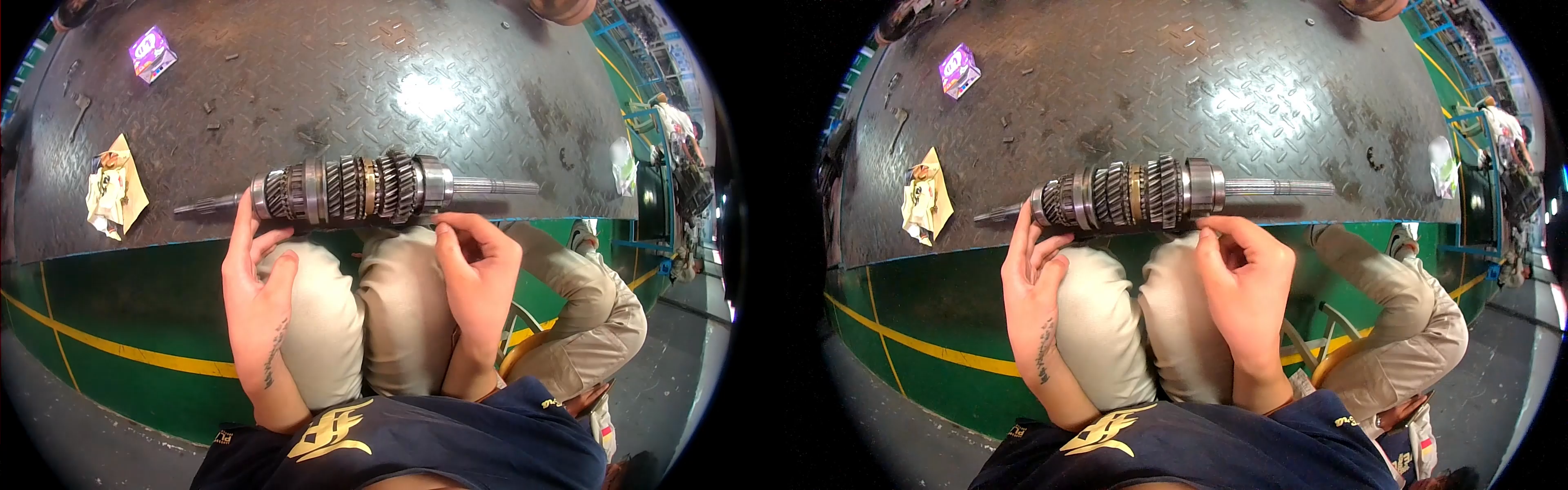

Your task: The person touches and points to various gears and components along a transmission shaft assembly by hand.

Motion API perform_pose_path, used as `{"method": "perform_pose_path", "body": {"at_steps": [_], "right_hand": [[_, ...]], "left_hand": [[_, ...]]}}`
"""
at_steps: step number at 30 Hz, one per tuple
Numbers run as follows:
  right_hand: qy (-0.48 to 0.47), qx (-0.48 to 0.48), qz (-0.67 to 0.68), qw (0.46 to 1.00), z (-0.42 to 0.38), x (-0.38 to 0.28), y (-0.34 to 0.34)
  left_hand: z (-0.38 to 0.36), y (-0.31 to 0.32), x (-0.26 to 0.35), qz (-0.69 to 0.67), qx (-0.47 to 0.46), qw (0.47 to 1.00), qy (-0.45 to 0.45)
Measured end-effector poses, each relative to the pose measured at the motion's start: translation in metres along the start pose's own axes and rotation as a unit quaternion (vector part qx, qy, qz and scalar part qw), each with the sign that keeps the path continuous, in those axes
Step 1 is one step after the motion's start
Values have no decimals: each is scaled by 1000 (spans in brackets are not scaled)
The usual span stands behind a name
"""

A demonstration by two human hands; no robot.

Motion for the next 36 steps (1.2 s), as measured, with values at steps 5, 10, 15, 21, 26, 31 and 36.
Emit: {"method": "perform_pose_path", "body": {"at_steps": [5,10,15,21,26,31,36], "right_hand": [[-9,2,1,1000,3,1,1],[-14,-18,3,1000,3,0,4],[-21,-10,8,1000,3,-3,4],[0,-14,5,1000,0,4,0],[-5,-3,-6,1000,1,1,3],[-23,-78,-148,986,0,-5,4],[-8,6,-3,1000,-1,-1,-2]], "left_hand": [[0,0,1,3,-2,1000,-6],[0,0,2,3,0,1000,-13],[0,0,2,8,2,1000,-12],[0,0,1,12,1,1000,-10],[1,0,1,11,1,1000,-8],[0,0,2,18,2,1000,-7],[-1,0,1,13,5,1000,-13]]}}
Point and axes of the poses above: each hand's wrist, its own z-axis towards the middle knuckle, its own y-axis out of the palm, x = y × z, the point moved 5 cm from there along z, towards the middle knuckle, and after that the axes turned 5 degrees about z, right-handed, at the moved point
